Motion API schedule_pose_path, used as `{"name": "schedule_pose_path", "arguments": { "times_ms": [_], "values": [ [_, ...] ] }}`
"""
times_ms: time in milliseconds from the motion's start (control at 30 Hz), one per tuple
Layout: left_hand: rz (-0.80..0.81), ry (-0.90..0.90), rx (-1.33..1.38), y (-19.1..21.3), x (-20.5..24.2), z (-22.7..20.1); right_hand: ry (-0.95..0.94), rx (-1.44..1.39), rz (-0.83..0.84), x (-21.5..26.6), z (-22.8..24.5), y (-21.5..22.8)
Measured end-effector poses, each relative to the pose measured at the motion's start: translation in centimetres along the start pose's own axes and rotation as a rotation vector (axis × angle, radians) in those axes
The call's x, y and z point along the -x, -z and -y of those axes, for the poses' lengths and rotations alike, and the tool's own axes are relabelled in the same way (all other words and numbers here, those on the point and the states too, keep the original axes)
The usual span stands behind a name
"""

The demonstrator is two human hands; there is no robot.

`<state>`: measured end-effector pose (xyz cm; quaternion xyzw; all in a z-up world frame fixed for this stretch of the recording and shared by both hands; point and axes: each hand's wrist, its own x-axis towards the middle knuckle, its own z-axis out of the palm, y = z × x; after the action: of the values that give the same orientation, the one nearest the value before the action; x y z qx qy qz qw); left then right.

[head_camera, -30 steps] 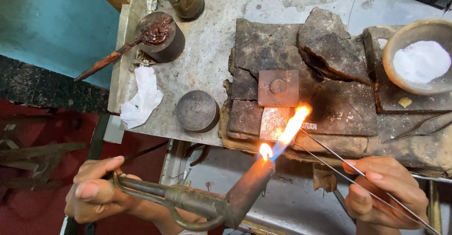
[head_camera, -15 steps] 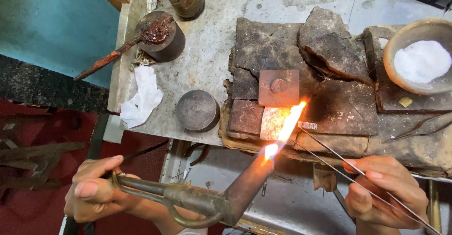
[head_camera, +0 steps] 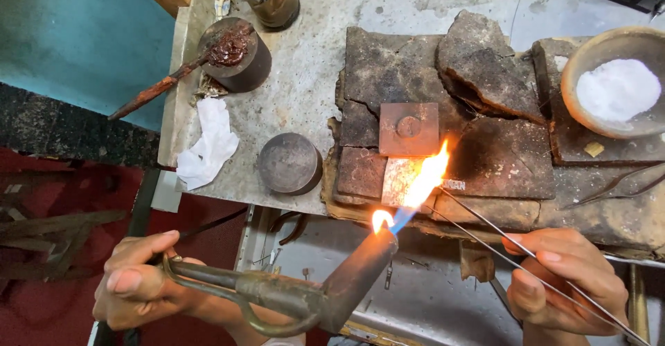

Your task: Using a blowtorch to heat a small metal piece on a soldering block and manipulating it with tweezers.

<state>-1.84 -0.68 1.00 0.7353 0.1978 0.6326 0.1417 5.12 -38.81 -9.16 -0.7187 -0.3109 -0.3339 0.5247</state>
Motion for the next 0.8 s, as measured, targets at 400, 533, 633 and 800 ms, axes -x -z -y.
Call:
{"name": "schedule_pose_path", "arguments": {
  "times_ms": [400,533,633,800],
  "values": [
    [0.038,-0.172,-0.104,0.4,0.5,2.3,0.0,-0.089,-0.22,-0.7,-0.1,-1.2],
    [0.328,-0.103,-0.094,2.1,0.9,2.9,0.019,-0.12,-0.367,-1.0,-0.1,-1.2],
    [0.061,-0.266,-0.018,1.2,1.8,5.7,-0.05,-0.109,-0.279,-1.0,0.1,0.0],
    [0.302,0.213,0.147,2.8,3.1,12.5,-0.106,-0.139,-0.141,-0.6,0.0,1.0]
  ]
}}
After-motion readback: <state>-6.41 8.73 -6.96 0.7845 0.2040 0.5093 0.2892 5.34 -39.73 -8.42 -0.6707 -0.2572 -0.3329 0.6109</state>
